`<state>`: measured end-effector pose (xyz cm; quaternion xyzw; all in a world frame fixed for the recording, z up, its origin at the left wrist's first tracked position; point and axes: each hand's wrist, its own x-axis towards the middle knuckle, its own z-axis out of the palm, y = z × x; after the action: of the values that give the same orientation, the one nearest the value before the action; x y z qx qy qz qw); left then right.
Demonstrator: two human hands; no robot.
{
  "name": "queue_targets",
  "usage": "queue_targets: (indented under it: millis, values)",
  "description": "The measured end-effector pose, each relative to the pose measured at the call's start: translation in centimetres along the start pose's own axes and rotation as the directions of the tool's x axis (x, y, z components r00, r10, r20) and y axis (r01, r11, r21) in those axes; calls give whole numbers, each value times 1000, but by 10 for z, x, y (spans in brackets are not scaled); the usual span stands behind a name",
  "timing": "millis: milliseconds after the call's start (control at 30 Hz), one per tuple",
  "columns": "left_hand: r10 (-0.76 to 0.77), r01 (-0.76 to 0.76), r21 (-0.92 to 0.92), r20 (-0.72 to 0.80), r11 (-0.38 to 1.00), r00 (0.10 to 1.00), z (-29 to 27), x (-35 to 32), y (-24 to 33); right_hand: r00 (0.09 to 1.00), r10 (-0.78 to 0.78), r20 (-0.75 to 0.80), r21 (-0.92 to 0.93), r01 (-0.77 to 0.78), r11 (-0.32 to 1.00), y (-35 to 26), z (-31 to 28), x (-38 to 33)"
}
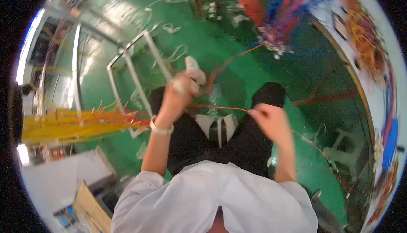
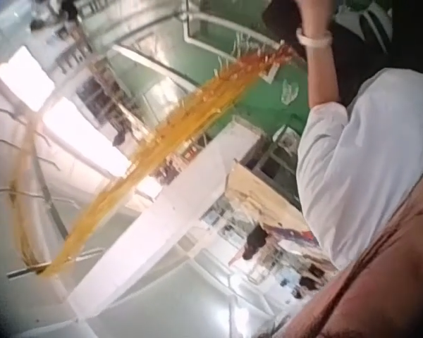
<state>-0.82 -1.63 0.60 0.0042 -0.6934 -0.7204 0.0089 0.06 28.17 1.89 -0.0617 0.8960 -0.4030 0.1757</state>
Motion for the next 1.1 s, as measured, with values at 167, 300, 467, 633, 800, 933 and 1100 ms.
queue_targets:
  millis: [167,300,467,633,800,933,1100]
  values:
    - [-183,37,304,471,952,863,61,-12,24,934,-334,-127,-28,333,942,-37,19,22]
    - [-106,-28,296,425,955,899,63,-16,23,944,-317,96,235,288,928,-49,3,12]
    - [-117,2,290,377,957,919,58,-14,9,958,-284,45,104,279,955,-39,-22,6]
    - [-81,57,327,59,943,995,-10,-2,10,981,-179,-74,226,192,955,29,-106,-5]
    - [-82,10,396,164,918,983,-18,-7,11,770,-403,-494,414,616,670,49,-119,5]
    - [-160,-8,399,386,917,908,-2,-8,15,786,199,-586,779,613,-127,12,-105,15]
    - [-125,112,145,87,983,988,-10,1,25,671,-468,-576,696,102,-710,-41,-111,2]
